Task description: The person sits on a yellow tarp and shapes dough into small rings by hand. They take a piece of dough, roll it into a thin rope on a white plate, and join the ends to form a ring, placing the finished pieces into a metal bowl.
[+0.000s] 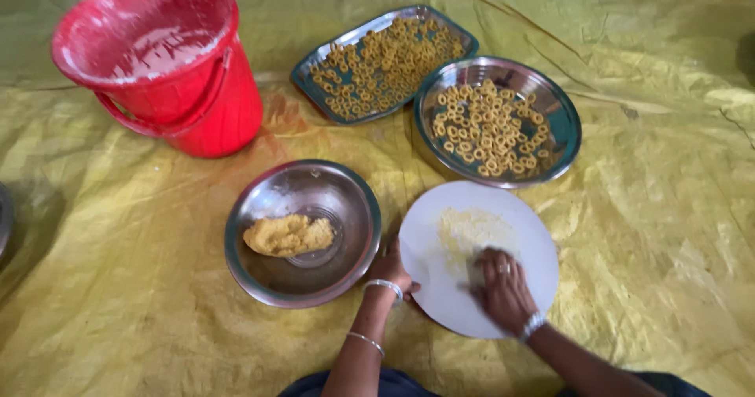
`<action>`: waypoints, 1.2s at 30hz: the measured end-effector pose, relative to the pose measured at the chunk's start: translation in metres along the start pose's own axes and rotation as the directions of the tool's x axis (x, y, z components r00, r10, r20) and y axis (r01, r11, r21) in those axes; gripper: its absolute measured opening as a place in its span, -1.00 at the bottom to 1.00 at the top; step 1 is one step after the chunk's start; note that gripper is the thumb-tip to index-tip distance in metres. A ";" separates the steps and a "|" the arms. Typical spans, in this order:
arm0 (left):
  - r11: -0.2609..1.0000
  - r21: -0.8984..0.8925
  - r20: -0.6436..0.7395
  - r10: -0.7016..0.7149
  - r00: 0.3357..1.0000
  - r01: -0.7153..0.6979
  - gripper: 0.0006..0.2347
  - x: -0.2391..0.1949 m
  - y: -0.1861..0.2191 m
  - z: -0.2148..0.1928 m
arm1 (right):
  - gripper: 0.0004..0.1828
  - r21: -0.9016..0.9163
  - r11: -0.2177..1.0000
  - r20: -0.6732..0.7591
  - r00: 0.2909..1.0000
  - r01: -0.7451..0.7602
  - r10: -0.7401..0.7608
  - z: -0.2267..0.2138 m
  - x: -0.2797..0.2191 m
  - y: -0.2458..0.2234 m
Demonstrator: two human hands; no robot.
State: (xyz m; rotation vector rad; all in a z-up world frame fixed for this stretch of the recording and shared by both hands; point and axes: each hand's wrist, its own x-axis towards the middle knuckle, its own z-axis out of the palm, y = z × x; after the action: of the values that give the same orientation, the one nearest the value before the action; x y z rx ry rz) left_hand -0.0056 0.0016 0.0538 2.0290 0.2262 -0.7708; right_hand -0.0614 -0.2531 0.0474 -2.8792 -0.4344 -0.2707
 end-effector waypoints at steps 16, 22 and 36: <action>0.961 0.218 -0.097 0.195 0.976 -0.170 -0.03 0.025 -0.022 0.002 | -0.14 -0.142 0.990 0.369 0.928 0.014 0.040 -0.031 -0.017 -0.014; 0.994 0.110 -0.012 0.031 0.999 -0.030 -0.09 0.013 -0.011 -0.001 | 0.20 -0.053 0.998 0.311 0.950 0.037 -0.019 -0.016 -0.048 -0.003; 1.000 -0.030 0.113 0.005 0.994 -0.002 -0.21 0.003 0.004 -0.012 | -0.02 -0.082 0.979 -0.158 0.973 -0.185 0.171 0.054 0.186 0.025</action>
State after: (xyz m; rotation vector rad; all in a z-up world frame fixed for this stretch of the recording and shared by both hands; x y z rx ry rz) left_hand 0.0030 0.0087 0.0591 1.9504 0.1683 -0.8720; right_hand 0.1290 -0.2137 0.0299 -2.9388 -0.1382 -0.4850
